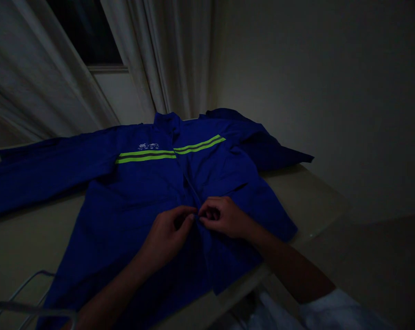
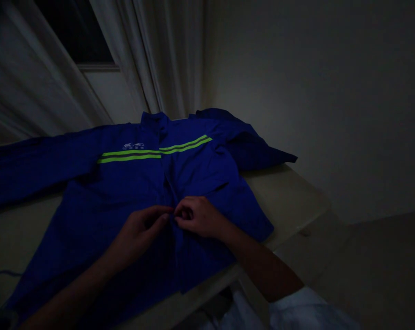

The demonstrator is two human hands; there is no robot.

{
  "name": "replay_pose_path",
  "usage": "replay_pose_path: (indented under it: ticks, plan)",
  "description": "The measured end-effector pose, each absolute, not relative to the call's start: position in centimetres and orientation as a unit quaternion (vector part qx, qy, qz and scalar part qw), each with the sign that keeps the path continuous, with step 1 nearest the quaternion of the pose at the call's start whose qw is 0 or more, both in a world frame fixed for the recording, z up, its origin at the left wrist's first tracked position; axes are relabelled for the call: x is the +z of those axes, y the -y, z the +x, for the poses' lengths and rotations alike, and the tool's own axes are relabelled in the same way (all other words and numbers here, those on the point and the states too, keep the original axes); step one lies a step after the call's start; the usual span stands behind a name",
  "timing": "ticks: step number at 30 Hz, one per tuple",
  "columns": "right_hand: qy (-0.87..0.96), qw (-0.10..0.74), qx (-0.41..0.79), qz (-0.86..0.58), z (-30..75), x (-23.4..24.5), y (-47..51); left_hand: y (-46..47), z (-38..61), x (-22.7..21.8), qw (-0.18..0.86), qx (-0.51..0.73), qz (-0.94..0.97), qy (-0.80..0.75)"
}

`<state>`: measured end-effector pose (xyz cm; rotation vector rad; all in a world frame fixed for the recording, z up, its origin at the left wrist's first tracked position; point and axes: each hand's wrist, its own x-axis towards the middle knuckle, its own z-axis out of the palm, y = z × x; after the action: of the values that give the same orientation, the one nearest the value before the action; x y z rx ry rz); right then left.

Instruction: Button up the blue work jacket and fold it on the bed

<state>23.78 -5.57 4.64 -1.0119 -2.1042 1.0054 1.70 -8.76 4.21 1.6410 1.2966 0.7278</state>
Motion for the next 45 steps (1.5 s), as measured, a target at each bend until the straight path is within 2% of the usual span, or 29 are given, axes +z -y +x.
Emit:
replay_pose_path:
  ticks: [6,16,33,40,45]
  plan:
    - [0.818,0.295,0.308,-0.385,23.8,4.5,5.9,8.4,1.5,3.2,0.500,0.296,0.645,-0.496]
    - [0.804,0.273,0.366,-0.382,23.9,5.1,5.7,8.4,1.4,2.9,0.505,0.300,0.652,-0.480]
    - [0.851,0.262,0.293,-0.349,23.9,4.8,6.2,8.1,1.2,3.4,0.487,0.288,0.677,-0.470]
    - [0.849,0.270,0.303,-0.340,23.9,4.8,6.1,7.4,1.2,2.8,0.584,0.333,0.563,-0.480]
    - [0.865,0.281,0.274,-0.314,23.9,4.7,6.2,7.1,1.3,3.5,0.602,0.344,0.523,-0.496]
